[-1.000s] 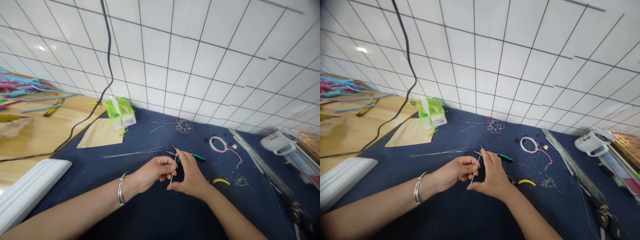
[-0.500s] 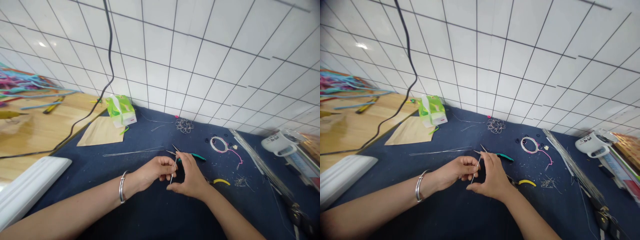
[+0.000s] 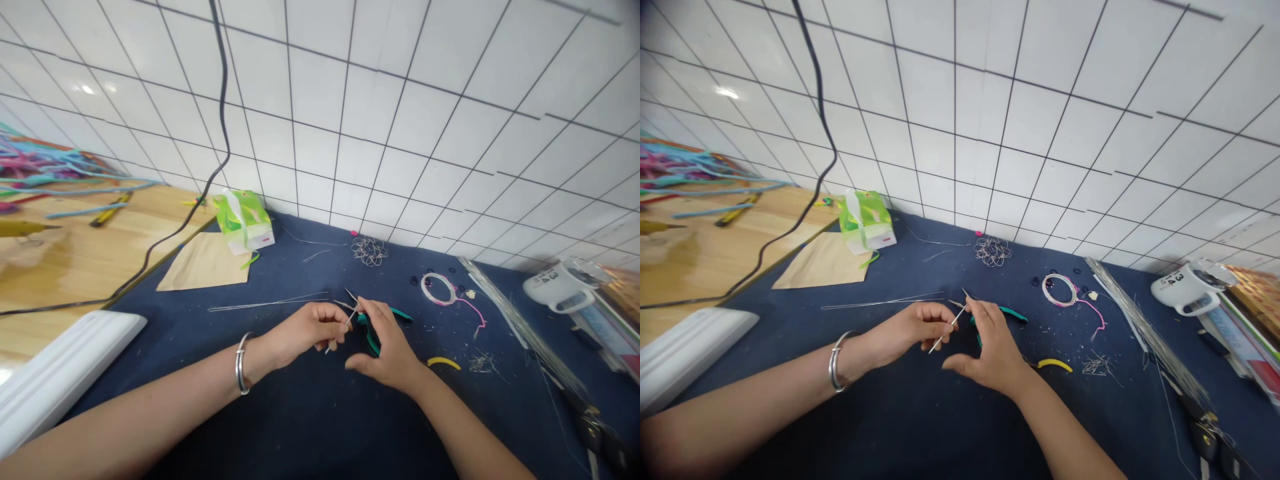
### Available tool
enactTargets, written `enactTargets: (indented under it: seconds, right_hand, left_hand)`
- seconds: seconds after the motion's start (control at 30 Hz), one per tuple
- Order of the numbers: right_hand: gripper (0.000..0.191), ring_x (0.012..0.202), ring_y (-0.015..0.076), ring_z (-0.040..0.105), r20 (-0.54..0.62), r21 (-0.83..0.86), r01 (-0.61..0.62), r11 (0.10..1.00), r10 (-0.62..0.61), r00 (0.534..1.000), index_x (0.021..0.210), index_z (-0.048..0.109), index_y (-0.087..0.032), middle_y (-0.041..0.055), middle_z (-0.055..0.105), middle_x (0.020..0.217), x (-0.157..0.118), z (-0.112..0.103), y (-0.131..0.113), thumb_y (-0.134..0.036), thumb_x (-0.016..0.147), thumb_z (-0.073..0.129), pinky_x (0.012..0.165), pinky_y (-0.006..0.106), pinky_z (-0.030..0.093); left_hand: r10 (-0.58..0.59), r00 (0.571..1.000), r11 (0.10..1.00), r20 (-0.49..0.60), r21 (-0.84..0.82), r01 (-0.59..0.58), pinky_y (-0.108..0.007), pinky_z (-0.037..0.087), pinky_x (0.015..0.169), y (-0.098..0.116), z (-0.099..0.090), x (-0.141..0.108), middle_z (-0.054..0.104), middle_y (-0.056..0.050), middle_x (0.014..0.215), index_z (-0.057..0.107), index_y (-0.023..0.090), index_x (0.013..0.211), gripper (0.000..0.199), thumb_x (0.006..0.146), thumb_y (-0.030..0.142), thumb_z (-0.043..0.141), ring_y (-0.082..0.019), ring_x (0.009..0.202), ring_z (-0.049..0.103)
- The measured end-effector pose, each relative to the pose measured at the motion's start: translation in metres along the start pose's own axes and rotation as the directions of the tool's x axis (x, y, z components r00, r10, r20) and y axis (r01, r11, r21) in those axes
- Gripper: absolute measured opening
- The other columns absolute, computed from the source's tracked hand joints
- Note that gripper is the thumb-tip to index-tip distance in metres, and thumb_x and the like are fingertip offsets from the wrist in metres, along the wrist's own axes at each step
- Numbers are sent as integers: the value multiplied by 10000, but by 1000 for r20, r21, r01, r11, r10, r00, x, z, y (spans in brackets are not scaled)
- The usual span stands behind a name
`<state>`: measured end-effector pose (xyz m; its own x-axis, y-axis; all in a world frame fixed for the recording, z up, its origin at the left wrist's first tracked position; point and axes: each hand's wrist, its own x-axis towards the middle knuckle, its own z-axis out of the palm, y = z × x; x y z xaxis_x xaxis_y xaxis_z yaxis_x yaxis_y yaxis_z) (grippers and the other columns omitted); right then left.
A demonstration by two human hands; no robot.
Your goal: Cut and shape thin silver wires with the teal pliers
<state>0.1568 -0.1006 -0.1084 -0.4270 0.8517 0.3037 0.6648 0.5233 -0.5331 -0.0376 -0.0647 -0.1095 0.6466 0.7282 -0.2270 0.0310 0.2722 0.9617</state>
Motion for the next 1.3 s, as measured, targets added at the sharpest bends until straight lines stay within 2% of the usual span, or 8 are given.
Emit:
enactTargets:
  seconds: [0.13,0.37,0.77,0.9,0.93,1.07,1.2,1.3]
  right_hand:
    - [390,1014,219,492,-173,-132,27,991,-50,984,1242,447,-225,92,535,1085,0,0,7,-311,862,476,900,405,402]
    - [193,944,199,506,-60,-375,131,918,-164,985,992,611,-202,64,606,939,-3,0,11,-174,862,471,837,372,385]
    - [206,909,198,507,11,-482,116,869,-127,992,987,597,-178,75,607,944,-3,0,6,-218,891,420,820,362,367]
    - [259,964,208,503,27,-622,-121,773,176,984,1051,585,-197,88,606,991,4,-27,22,-276,906,386,847,352,352]
    - [256,985,205,505,18,-665,-239,708,335,942,1026,598,-222,77,610,994,4,-41,31,-298,906,384,854,342,350]
    - [263,916,226,563,-148,-716,-502,484,599,787,899,637,-176,112,630,929,-21,-125,83,-278,898,395,771,341,401]
    - [255,896,217,585,-330,-678,-711,188,786,523,934,616,-131,128,617,962,-81,-203,128,-261,909,398,747,354,448]
    - [261,916,172,568,-368,-630,-775,49,860,354,1091,535,-162,73,556,1099,-124,-227,145,-305,878,488,782,366,482]
  left_hand:
    - [65,998,939,26,336,-70,-209,367,538,7,-7,-1,555,11,660,618,173,784,126,764,255,525,-109,597,504]
    - [171,980,761,102,618,-198,-208,364,576,9,-7,-2,600,10,689,657,192,787,173,777,213,486,-121,628,523]
    - [54,995,843,83,530,-90,-196,374,518,3,-6,-1,584,12,643,630,189,773,150,779,262,499,-116,570,522]
    - [-20,998,933,59,360,-2,-206,390,522,-4,-3,3,574,10,663,611,188,823,162,778,310,515,-119,576,515]
    - [-21,998,953,52,304,4,-209,395,528,-6,-2,5,574,9,674,603,186,831,166,775,321,523,-116,576,510]
    - [11,1000,987,6,160,-12,-217,398,548,-13,1,7,574,3,694,584,178,844,205,772,367,549,-107,576,489]
    - [32,998,992,-61,128,-25,-224,402,564,-16,3,8,571,-5,698,577,174,851,244,765,403,572,-118,615,492]
    - [40,993,995,-108,100,-29,-231,405,568,-17,3,10,577,-12,731,584,180,869,263,752,416,586,-127,635,500]
